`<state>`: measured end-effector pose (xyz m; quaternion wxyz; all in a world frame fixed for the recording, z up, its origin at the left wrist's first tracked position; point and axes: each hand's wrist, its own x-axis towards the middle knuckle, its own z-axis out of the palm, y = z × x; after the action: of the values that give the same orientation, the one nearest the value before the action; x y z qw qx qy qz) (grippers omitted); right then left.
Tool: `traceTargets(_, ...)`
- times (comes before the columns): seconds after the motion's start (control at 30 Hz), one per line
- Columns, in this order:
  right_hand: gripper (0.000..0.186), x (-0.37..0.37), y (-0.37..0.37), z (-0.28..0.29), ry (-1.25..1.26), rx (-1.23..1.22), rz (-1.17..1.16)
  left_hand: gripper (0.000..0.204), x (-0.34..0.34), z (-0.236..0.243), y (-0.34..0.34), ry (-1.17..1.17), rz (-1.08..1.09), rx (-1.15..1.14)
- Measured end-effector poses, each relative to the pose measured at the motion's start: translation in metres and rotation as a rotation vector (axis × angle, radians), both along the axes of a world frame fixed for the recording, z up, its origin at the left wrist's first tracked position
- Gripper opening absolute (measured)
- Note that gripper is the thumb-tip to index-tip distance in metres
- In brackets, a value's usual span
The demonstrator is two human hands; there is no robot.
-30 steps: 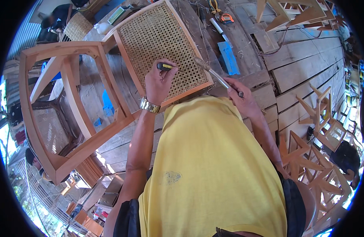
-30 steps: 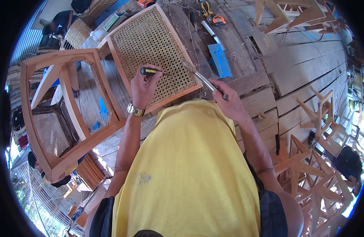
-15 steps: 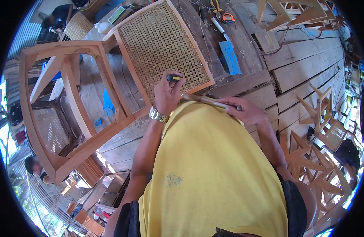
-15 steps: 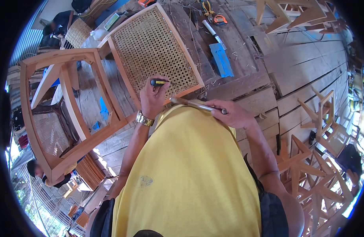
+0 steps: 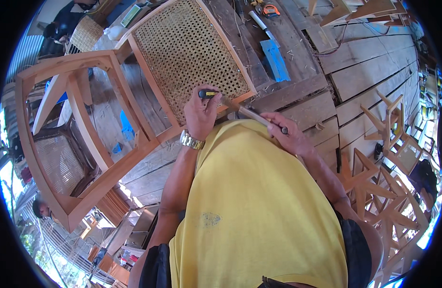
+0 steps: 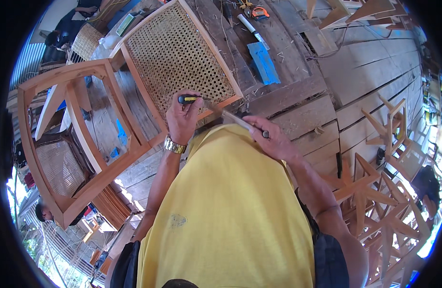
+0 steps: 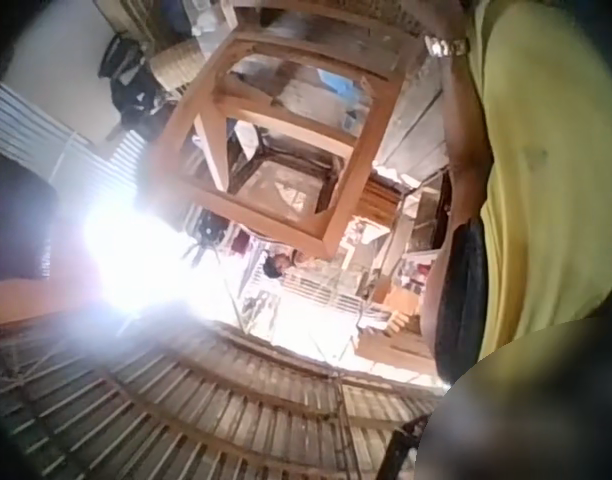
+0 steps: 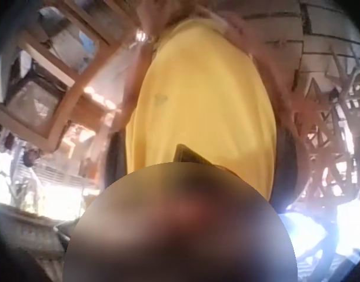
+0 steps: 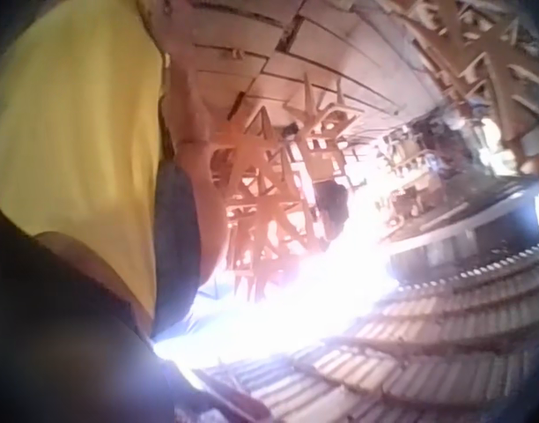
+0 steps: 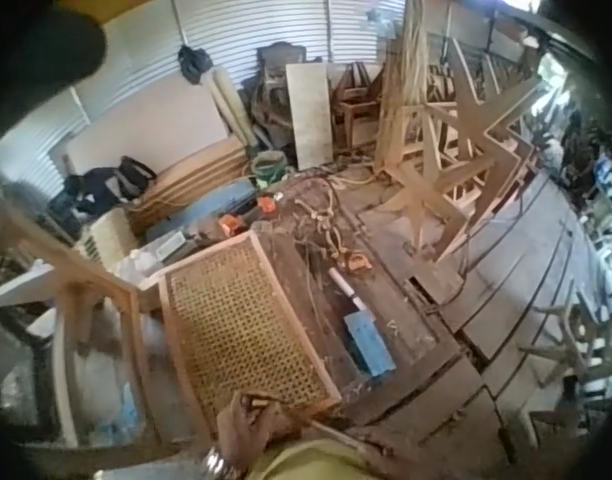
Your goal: Installing cane webbing into a wooden chair frame using a hand tool.
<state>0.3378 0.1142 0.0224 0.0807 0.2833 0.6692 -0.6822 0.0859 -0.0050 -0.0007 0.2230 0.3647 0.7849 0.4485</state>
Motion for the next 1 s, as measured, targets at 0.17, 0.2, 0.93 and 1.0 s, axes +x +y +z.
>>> traceTargets(0.17,0.038,0.003,-0.006,0.006,0.073,-0.003,-0.064,0.019,-0.004,-0.003,-0.002,-0.085,0.119,0.122)
traceTargets(0.2,0.038,0.002,-0.006,0.001,0.076,-0.003,-0.064,0.019,-0.005,-0.005,0.000,-0.072,0.111,0.117)
traceTargets(0.93,0.037,-0.010,-0.012,-0.010,0.074,0.141,-0.175,0.020,-0.012,-0.004,0.012,-0.099,0.172,0.196)
traceTargets(1.0,0.037,-0.009,-0.011,-0.010,0.069,0.162,-0.165,0.021,-0.012,-0.006,0.017,-0.049,0.138,0.186)
